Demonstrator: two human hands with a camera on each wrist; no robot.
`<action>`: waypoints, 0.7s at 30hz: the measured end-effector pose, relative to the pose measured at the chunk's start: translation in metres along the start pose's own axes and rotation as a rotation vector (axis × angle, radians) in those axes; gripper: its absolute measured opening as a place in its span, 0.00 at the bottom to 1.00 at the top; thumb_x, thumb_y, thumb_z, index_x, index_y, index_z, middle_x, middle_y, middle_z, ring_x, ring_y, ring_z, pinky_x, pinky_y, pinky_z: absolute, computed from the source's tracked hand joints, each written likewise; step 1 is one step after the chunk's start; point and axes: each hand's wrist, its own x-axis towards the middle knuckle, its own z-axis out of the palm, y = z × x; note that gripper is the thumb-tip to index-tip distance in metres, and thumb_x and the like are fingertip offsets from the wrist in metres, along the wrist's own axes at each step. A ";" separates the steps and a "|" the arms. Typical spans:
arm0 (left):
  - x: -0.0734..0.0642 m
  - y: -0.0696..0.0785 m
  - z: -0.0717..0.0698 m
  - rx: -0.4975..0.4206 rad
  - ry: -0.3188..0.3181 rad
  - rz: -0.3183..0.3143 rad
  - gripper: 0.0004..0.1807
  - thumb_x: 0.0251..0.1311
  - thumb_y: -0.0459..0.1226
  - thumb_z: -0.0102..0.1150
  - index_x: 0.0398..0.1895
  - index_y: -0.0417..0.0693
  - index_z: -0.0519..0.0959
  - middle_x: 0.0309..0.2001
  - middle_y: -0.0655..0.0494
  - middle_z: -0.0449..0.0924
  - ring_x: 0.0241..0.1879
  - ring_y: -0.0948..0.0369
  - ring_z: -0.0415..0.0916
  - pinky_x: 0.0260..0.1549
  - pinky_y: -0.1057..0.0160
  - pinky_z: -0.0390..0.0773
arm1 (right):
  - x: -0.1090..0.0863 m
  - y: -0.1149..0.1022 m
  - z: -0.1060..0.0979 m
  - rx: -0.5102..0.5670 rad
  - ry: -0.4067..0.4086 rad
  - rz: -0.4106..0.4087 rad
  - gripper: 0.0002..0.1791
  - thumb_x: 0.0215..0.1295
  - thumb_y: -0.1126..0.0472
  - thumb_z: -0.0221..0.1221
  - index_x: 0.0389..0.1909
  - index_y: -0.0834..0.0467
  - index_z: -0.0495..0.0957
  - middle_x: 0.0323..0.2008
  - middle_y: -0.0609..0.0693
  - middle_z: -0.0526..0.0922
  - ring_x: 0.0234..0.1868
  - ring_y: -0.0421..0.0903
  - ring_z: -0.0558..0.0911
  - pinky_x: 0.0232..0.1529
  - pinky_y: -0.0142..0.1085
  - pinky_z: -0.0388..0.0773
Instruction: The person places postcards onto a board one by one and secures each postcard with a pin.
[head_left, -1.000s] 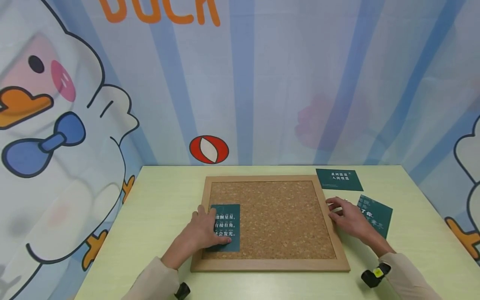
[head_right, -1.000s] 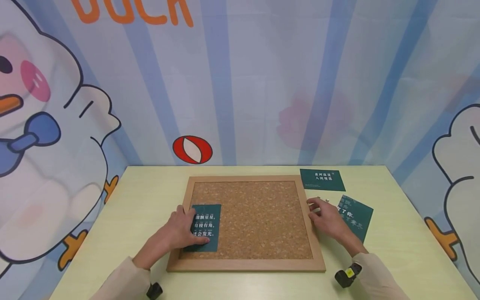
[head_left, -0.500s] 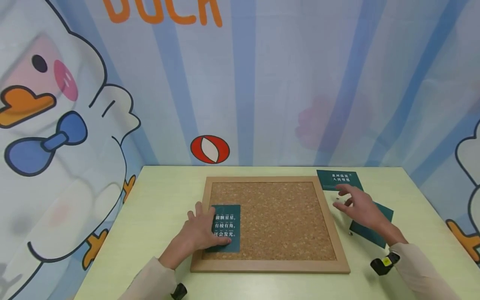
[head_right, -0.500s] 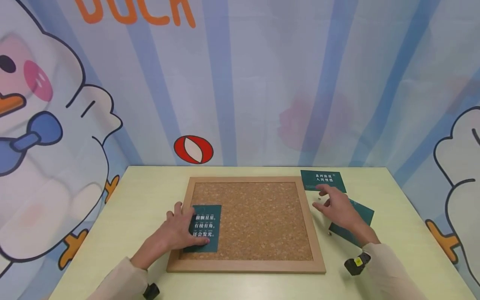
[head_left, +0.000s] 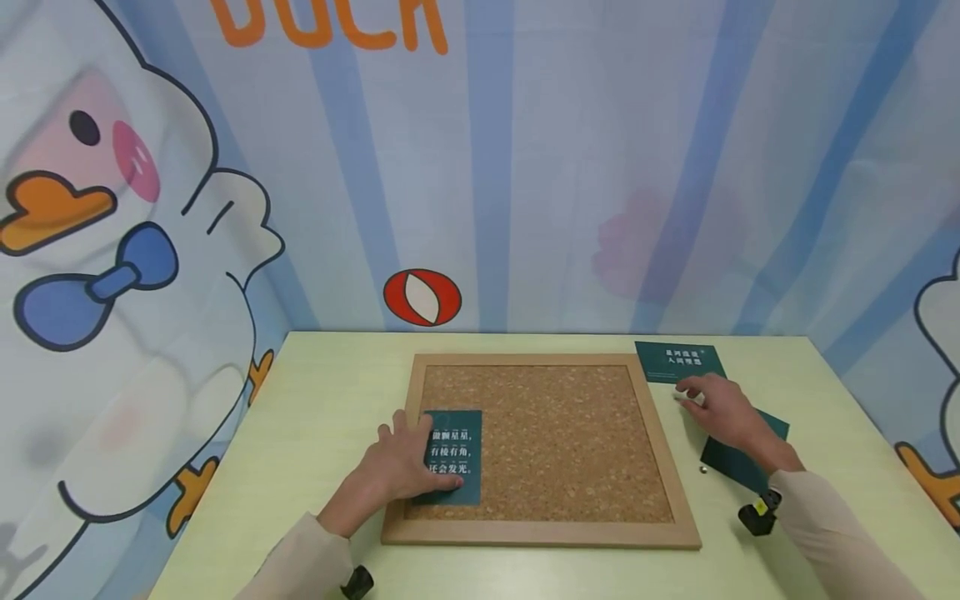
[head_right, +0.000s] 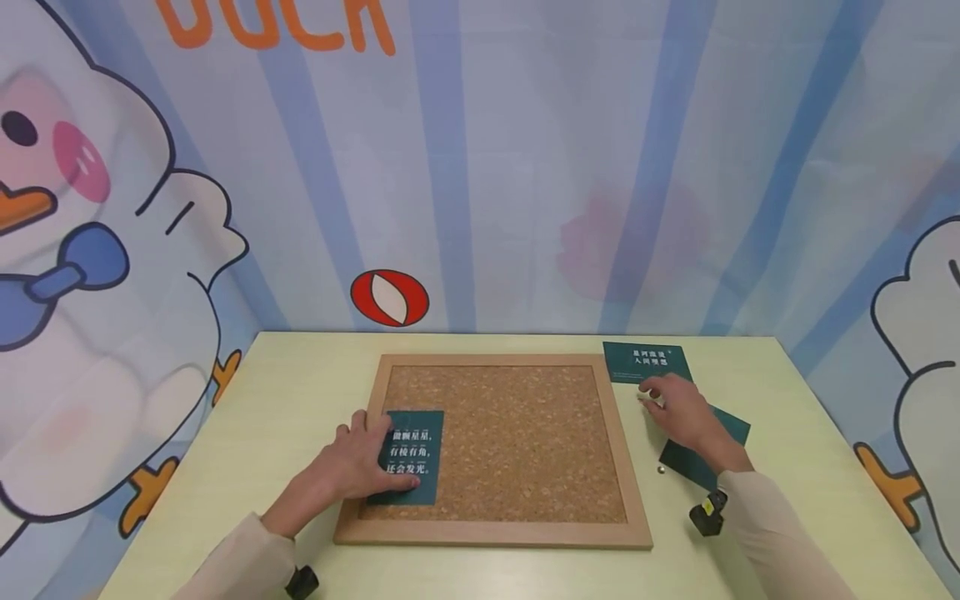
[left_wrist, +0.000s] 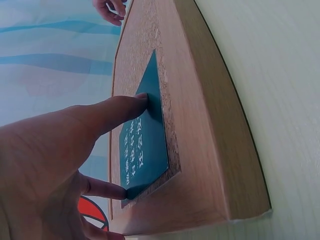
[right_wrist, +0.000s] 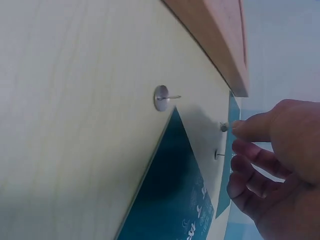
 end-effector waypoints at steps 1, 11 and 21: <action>0.000 0.000 0.000 0.001 0.001 0.000 0.60 0.43 0.69 0.76 0.73 0.44 0.67 0.60 0.36 0.65 0.53 0.42 0.67 0.40 0.43 0.81 | 0.001 0.001 0.002 -0.010 -0.002 -0.002 0.11 0.71 0.70 0.59 0.50 0.71 0.81 0.40 0.64 0.82 0.35 0.55 0.82 0.33 0.51 0.81; -0.001 -0.002 0.002 -0.009 0.019 0.026 0.58 0.43 0.68 0.76 0.71 0.43 0.68 0.57 0.38 0.65 0.51 0.44 0.67 0.37 0.46 0.81 | 0.009 0.004 0.012 -0.066 -0.005 0.004 0.07 0.70 0.70 0.60 0.43 0.68 0.84 0.37 0.59 0.83 0.37 0.56 0.83 0.35 0.51 0.82; 0.000 -0.004 0.003 -0.064 -0.003 0.009 0.59 0.44 0.67 0.77 0.73 0.43 0.65 0.61 0.36 0.62 0.54 0.42 0.65 0.42 0.42 0.81 | 0.014 0.005 0.015 -0.082 0.013 0.036 0.06 0.69 0.71 0.61 0.42 0.69 0.84 0.37 0.61 0.86 0.39 0.59 0.85 0.41 0.56 0.83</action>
